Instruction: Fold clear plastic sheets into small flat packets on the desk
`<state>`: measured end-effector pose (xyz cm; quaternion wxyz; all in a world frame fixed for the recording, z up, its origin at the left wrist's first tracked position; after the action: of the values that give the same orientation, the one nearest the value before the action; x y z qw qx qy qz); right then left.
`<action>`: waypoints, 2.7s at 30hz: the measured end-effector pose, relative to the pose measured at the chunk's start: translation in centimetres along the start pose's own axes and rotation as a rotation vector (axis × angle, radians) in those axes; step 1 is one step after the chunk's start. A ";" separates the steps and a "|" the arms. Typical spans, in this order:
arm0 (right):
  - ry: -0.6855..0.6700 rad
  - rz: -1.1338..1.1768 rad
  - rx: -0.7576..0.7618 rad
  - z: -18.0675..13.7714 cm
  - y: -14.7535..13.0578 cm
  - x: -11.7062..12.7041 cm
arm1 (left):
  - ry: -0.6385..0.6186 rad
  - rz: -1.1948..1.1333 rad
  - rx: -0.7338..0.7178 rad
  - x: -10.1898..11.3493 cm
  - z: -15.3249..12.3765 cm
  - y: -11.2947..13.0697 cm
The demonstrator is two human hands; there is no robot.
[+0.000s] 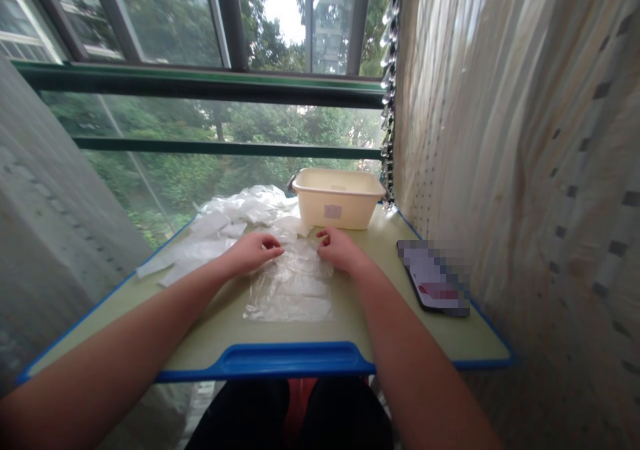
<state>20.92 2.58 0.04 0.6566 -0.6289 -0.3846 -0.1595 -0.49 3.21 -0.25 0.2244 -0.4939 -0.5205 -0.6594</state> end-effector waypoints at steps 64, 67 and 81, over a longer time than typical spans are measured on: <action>-0.059 -0.164 0.196 -2.3 -0.8 1.3 | -0.043 0.365 -0.273 0.1 -2.8 2.2; -0.060 -0.157 0.170 -2.3 -0.8 1.2 | -0.019 0.347 -0.279 0.1 -2.8 2.1; -0.164 -0.268 0.253 -2.5 -0.7 1.2 | 0.058 0.353 -0.341 -0.6 -2.5 2.5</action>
<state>21.98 0.44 1.57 0.6696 -0.4954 -0.5342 -0.1441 0.73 -0.03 0.48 0.2643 -0.5889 -0.3006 -0.7021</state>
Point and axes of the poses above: each hand's wrist, its own z-axis towards the middle knuckle, its own x-axis out of the back of the hand, y = z × x, the point moved 1 cm from there along z, towards the middle knuckle, and after that the axes turned 12 degrees about -y, right-handed, at the moved point
